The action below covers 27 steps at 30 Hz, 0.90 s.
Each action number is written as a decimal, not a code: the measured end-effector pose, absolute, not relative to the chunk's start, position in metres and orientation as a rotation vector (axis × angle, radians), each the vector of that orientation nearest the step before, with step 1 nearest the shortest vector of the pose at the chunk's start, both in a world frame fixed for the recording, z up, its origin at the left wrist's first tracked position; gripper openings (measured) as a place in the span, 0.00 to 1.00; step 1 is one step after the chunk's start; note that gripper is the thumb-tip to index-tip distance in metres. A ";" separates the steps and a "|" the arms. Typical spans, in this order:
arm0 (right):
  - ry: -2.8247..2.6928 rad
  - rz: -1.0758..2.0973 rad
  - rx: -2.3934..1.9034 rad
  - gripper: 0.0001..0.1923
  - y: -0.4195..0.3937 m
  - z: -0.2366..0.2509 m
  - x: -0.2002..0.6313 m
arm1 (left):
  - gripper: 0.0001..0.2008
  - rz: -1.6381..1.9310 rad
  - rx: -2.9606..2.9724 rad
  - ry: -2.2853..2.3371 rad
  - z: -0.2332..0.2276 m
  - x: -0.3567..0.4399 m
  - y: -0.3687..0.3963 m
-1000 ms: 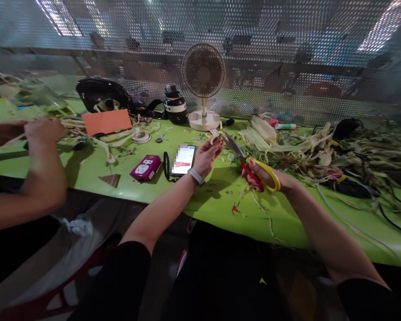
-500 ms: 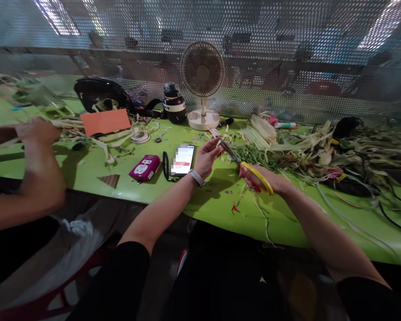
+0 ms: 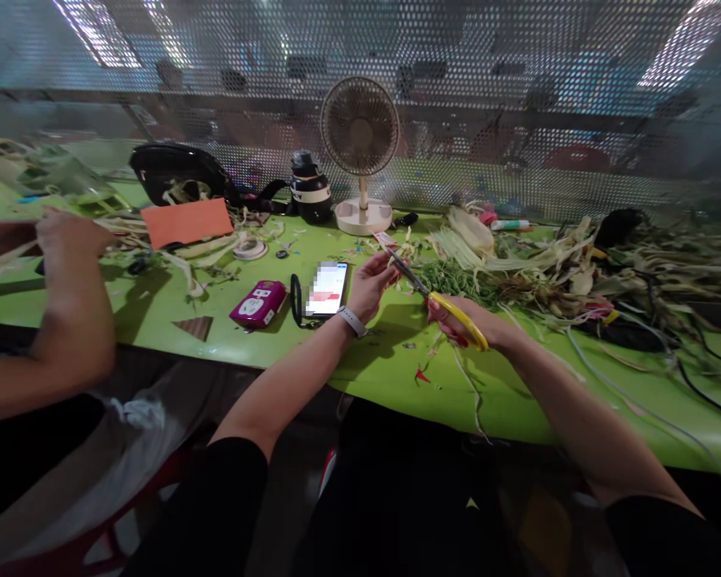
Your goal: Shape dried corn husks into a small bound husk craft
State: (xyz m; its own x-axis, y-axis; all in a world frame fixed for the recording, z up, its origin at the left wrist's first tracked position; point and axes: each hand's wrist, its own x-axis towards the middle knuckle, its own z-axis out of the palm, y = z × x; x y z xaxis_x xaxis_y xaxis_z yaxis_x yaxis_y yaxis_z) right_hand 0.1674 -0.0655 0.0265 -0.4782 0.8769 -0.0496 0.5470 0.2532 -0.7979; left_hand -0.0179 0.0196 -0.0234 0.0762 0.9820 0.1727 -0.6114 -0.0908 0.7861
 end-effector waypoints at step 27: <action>-1.897 0.789 -1.450 0.30 -0.058 0.037 0.180 | 0.10 1.273 0.746 0.602 -0.017 -0.021 0.018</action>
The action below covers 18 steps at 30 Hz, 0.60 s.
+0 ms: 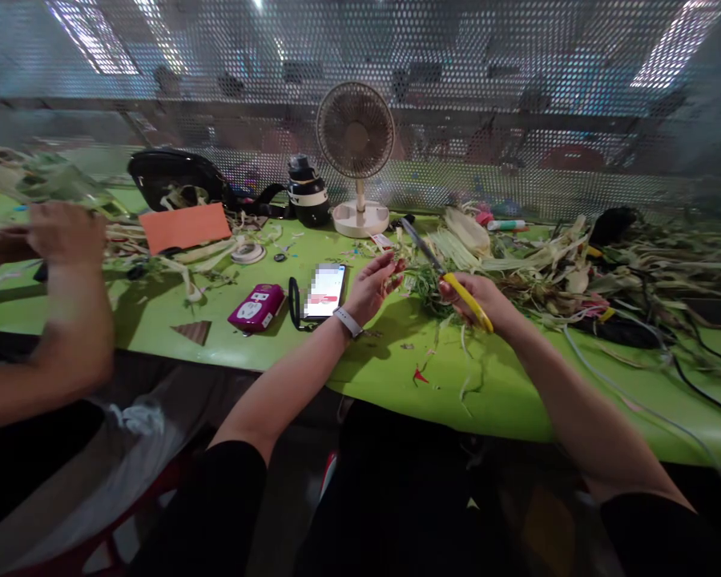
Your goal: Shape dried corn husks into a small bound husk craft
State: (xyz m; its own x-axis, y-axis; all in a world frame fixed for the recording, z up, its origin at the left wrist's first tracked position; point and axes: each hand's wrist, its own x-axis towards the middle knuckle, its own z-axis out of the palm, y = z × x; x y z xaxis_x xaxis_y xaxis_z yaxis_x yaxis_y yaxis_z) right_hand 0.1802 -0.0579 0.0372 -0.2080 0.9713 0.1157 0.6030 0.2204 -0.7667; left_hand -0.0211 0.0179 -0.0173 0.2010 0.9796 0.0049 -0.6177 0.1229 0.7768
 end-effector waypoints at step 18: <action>-1.830 1.162 -1.539 0.27 -0.052 0.030 0.189 | 0.07 1.403 0.751 0.583 -0.019 -0.018 0.023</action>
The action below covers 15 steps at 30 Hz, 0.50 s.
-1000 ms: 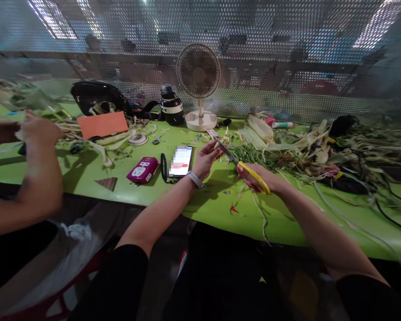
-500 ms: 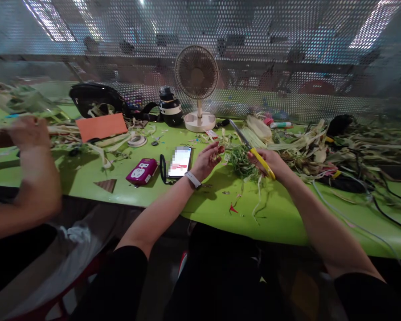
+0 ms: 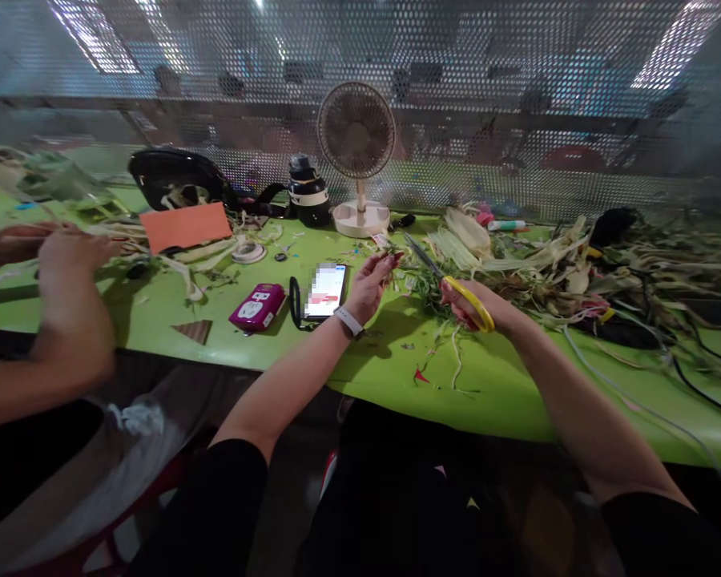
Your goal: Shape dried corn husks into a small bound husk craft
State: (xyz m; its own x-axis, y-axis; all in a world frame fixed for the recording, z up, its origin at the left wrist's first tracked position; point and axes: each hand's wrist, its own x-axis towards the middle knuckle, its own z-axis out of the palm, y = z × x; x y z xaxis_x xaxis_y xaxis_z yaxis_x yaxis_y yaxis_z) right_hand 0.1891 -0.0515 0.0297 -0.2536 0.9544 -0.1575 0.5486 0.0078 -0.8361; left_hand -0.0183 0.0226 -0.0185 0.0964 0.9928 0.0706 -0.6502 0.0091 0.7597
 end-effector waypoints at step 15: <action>-1.859 1.235 -1.513 0.31 -0.054 0.021 0.176 | 0.07 1.377 0.724 0.627 -0.024 -0.019 0.025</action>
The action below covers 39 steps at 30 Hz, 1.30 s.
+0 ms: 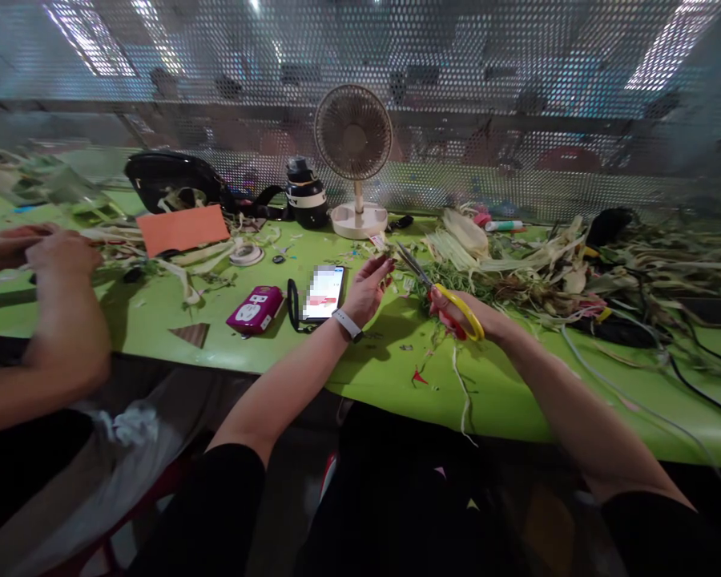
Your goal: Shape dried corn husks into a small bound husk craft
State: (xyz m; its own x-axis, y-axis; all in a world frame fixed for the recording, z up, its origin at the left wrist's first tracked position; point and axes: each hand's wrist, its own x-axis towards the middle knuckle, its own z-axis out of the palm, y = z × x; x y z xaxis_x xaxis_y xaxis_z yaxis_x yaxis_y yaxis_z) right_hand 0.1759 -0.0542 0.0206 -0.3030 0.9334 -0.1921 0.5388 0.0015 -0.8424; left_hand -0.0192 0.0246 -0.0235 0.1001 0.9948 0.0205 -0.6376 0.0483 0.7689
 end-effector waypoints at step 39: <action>-2.140 1.203 -1.395 0.35 -0.046 0.039 0.199 | 0.05 1.298 0.676 0.707 -0.006 -0.021 0.014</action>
